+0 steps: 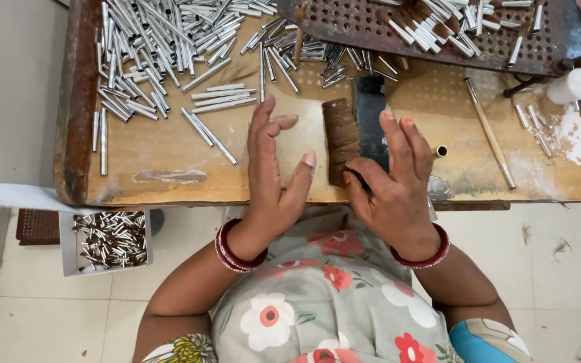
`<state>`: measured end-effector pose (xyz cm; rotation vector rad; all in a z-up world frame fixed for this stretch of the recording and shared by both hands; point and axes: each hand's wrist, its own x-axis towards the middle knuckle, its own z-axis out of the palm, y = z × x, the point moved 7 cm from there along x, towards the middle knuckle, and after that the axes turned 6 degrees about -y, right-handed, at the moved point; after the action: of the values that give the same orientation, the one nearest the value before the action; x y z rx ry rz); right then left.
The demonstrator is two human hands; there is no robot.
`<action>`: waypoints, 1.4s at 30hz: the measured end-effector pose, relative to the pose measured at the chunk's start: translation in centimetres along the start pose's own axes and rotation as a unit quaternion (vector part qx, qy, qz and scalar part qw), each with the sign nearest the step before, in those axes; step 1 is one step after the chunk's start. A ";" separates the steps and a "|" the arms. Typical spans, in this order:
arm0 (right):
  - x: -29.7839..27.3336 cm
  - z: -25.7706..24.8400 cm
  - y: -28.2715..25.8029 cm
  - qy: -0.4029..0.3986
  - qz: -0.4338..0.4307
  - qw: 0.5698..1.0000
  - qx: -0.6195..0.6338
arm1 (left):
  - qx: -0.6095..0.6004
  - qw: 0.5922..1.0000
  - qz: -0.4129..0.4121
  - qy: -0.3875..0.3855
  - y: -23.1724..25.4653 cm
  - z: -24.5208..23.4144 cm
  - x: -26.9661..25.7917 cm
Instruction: Assembling, measuring, and inspecting small metal tubes at a workstation.
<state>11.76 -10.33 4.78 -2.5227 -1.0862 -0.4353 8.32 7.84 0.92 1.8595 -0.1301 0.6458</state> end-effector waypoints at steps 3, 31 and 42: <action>0.8 0.5 -0.4 -0.024 -0.003 0.999 -0.039 | 0.087 0.994 -0.011 -0.057 0.5 0.8 0.5; -5.0 -2.0 -0.4 0.168 -0.088 0.974 -0.124 | -0.079 0.981 0.009 -0.174 5.3 3.9 0.7; -8.2 0.5 3.6 0.200 0.032 0.880 0.430 | -0.120 0.975 0.085 -0.168 7.1 7.1 -1.9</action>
<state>9.15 -17.61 0.25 -1.5825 -0.7799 -0.3283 6.57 -1.73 4.22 1.7181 -0.5706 0.4031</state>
